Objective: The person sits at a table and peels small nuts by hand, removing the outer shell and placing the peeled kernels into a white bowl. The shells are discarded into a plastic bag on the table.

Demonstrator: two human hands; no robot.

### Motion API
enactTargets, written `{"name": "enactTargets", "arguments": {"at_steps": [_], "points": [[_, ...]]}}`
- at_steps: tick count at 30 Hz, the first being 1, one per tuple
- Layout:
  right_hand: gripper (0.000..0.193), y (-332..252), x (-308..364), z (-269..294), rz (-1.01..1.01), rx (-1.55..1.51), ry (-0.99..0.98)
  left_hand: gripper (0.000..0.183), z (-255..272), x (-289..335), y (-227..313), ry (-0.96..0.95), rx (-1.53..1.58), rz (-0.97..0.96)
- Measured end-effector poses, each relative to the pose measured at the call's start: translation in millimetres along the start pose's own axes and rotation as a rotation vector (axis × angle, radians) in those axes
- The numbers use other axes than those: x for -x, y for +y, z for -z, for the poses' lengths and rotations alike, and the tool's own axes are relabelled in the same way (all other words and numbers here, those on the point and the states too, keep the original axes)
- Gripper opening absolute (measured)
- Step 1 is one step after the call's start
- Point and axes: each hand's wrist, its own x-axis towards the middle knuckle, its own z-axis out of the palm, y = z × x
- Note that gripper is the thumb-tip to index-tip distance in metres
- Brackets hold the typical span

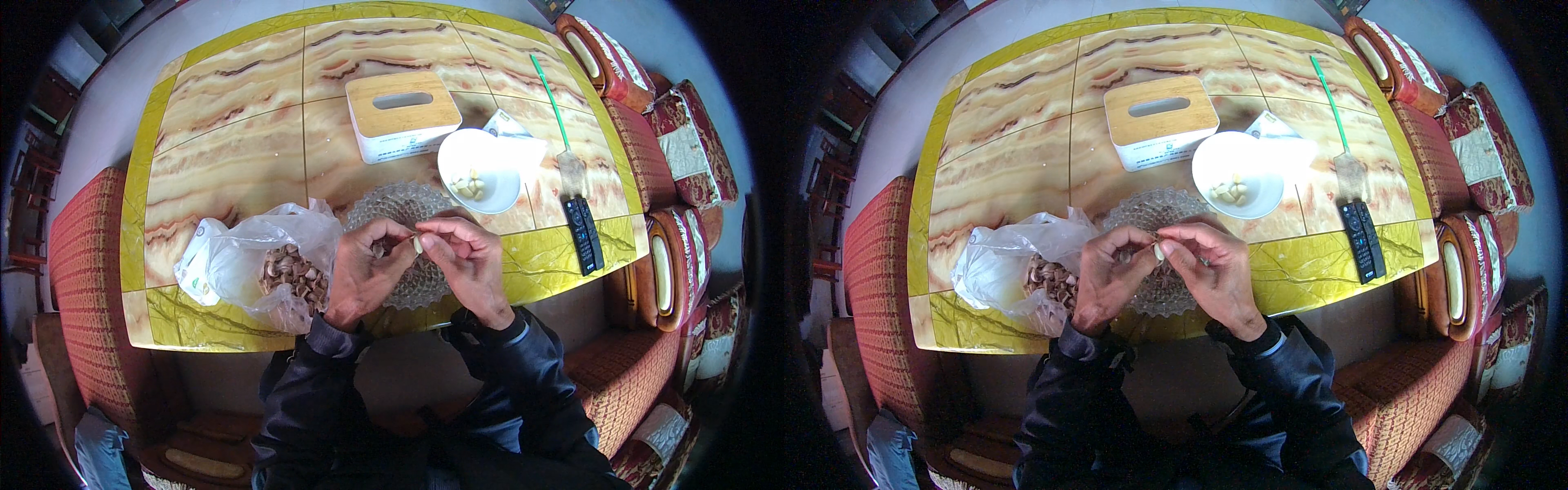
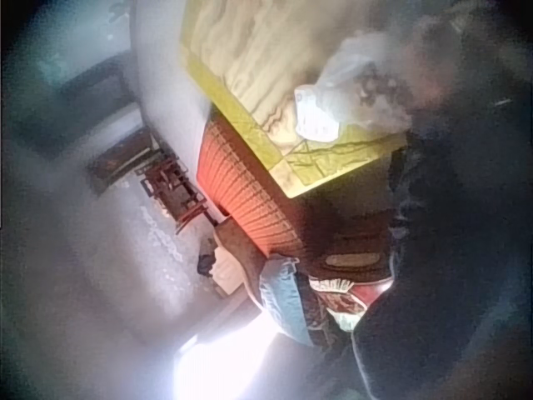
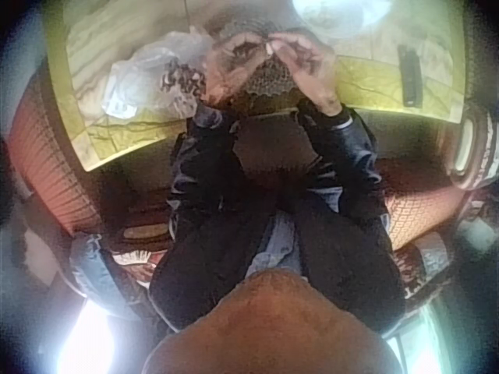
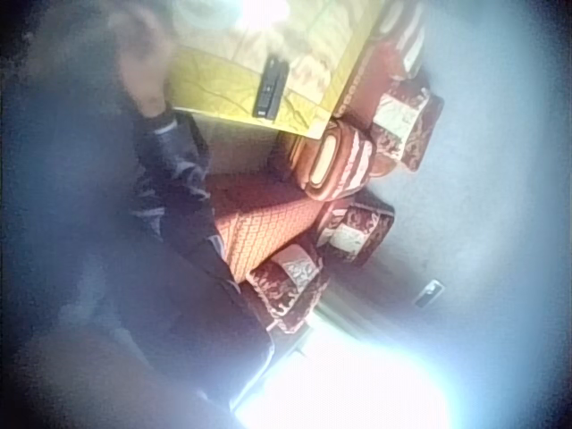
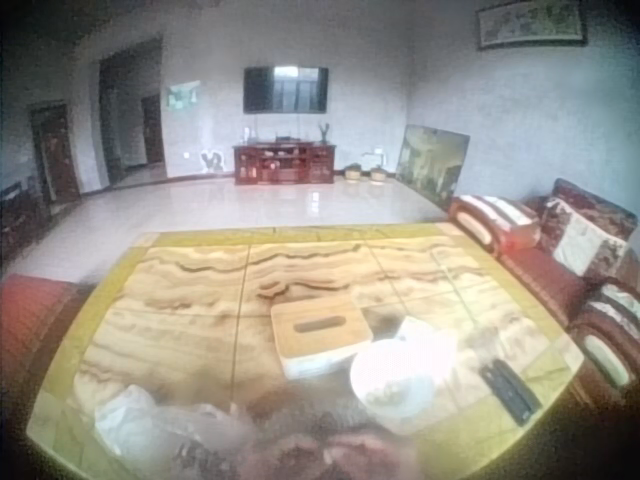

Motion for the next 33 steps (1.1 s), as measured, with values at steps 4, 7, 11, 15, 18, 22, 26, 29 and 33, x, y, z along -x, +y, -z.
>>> {"name": "enactTargets", "arguments": {"at_steps": [4,7,11,15,18,22,26,29,33], "points": [[0.016,-4,-4,3,0.174,0.200,-0.022,0.006,1,-2,-3,0.007,-0.064,-0.046],[0.017,-6,-3,4,0.171,0.194,-0.028,0.006,1,-2,-3,0.030,-0.043,-0.039],[0.011,-8,-4,10,0.198,0.193,-0.041,0.007,1,-2,-2,0.067,-0.028,0.019],[0.010,-8,-14,32,0.108,0.124,0.260,0.010,-2,-3,-2,0.091,-0.112,0.011],[0.008,-3,-25,50,0.012,0.217,0.395,0.013,-2,-3,0,0.082,-0.213,0.009],[0.009,5,-31,57,0.063,0.251,0.413,0.013,-1,-2,1,0.073,-0.317,0.036],[0.013,1,-27,56,0.047,0.219,0.423,0.008,1,-3,-3,0.052,-0.284,0.036],[0.012,-6,-21,46,0.047,0.133,0.342,0.014,2,-6,-6,0.069,-0.178,-0.116],[0.010,-8,-10,22,0.119,0.203,0.048,0.030,8,-7,-5,-0.010,0.534,0.359]]}}
